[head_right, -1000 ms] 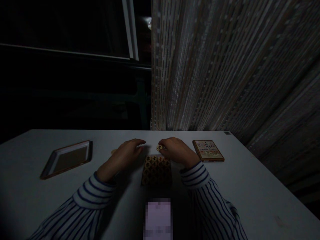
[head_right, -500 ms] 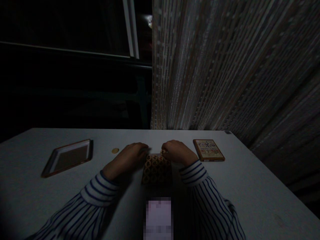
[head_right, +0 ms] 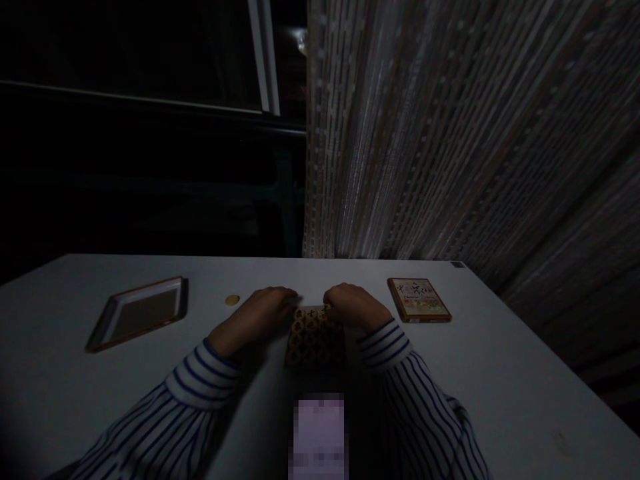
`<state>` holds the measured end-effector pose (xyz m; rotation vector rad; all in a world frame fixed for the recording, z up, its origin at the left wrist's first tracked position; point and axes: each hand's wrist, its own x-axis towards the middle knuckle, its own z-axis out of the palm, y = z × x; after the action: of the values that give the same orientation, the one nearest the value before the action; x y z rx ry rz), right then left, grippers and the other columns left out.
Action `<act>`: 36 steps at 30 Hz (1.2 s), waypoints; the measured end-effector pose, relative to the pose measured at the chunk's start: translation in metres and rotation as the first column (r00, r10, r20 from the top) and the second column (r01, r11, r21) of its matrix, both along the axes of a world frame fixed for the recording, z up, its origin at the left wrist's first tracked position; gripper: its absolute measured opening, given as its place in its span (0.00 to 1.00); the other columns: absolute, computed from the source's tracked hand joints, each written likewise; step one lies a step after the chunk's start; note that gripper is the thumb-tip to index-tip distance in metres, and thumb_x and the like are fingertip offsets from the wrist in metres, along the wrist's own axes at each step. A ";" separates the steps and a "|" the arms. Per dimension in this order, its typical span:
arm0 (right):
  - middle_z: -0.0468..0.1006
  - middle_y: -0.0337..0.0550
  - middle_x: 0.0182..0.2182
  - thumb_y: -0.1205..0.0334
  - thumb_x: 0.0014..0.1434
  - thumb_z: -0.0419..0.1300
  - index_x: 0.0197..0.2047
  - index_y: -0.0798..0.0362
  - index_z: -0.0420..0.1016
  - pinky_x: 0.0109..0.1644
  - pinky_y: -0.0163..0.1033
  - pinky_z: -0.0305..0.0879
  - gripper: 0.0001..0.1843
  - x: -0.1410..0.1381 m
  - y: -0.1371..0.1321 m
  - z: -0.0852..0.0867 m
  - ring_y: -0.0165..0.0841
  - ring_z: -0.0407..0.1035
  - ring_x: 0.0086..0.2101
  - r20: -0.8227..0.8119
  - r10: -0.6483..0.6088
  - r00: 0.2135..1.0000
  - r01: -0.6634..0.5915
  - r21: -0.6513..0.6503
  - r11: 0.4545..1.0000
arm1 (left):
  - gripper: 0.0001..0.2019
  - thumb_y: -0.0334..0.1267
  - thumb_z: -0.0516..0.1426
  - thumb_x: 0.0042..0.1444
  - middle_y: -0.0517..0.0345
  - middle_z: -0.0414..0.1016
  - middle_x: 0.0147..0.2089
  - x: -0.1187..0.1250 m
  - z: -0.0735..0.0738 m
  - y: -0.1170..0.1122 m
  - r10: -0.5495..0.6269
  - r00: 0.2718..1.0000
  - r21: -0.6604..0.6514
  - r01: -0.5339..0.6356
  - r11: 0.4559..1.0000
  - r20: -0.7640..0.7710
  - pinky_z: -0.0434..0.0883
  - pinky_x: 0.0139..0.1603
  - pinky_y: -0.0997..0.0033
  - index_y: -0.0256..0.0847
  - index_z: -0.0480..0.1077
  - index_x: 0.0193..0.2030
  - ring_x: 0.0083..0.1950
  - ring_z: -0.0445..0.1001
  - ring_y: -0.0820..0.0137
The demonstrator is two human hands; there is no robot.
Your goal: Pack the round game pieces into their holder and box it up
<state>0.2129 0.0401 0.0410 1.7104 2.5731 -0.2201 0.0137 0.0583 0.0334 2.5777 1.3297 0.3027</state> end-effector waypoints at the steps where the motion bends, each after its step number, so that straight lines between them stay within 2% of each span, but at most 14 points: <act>1: 0.78 0.49 0.38 0.65 0.52 0.53 0.41 0.53 0.75 0.38 0.37 0.60 0.15 0.000 0.000 0.000 0.39 0.70 0.40 0.002 0.005 1.000 -0.005 0.002 1.000 | 0.12 0.33 0.49 0.55 0.46 0.75 0.42 0.000 0.000 0.000 -0.005 1.000 0.001 0.005 1.000 -0.002 0.63 0.46 0.66 0.38 0.71 0.41 0.46 0.72 0.62; 11: 0.77 0.48 0.38 0.64 0.53 0.52 0.40 0.53 0.75 0.38 0.36 0.60 0.14 -0.002 0.001 -0.003 0.38 0.70 0.39 0.012 0.014 1.000 -0.014 0.017 1.000 | 0.12 0.32 0.48 0.55 0.46 0.75 0.43 -0.001 -0.001 0.000 -0.004 1.000 0.012 0.005 1.000 -0.017 0.63 0.47 0.66 0.39 0.71 0.42 0.47 0.71 0.62; 19: 0.77 0.48 0.39 0.63 0.53 0.51 0.42 0.53 0.75 0.39 0.36 0.60 0.16 -0.003 0.002 -0.004 0.38 0.70 0.41 0.061 0.023 0.998 -0.023 -0.001 1.000 | 0.13 0.33 0.47 0.57 0.47 0.74 0.45 -0.001 -0.001 0.002 -0.003 0.990 0.026 0.006 1.000 -0.141 0.63 0.48 0.66 0.38 0.68 0.45 0.48 0.70 0.63; 36: 0.77 0.49 0.38 0.64 0.55 0.49 0.40 0.53 0.75 0.37 0.35 0.58 0.15 -0.006 0.000 0.003 0.36 0.70 0.39 0.104 -0.007 0.995 0.013 -0.059 0.998 | 0.14 0.32 0.46 0.57 0.47 0.74 0.46 -0.001 0.003 -0.001 -0.003 0.986 0.015 0.006 1.000 -0.164 0.62 0.49 0.66 0.38 0.67 0.47 0.50 0.69 0.63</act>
<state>0.2065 0.0396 0.0440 1.6684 2.4597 -0.2014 0.0129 0.0575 0.0364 2.6673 1.3796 0.1015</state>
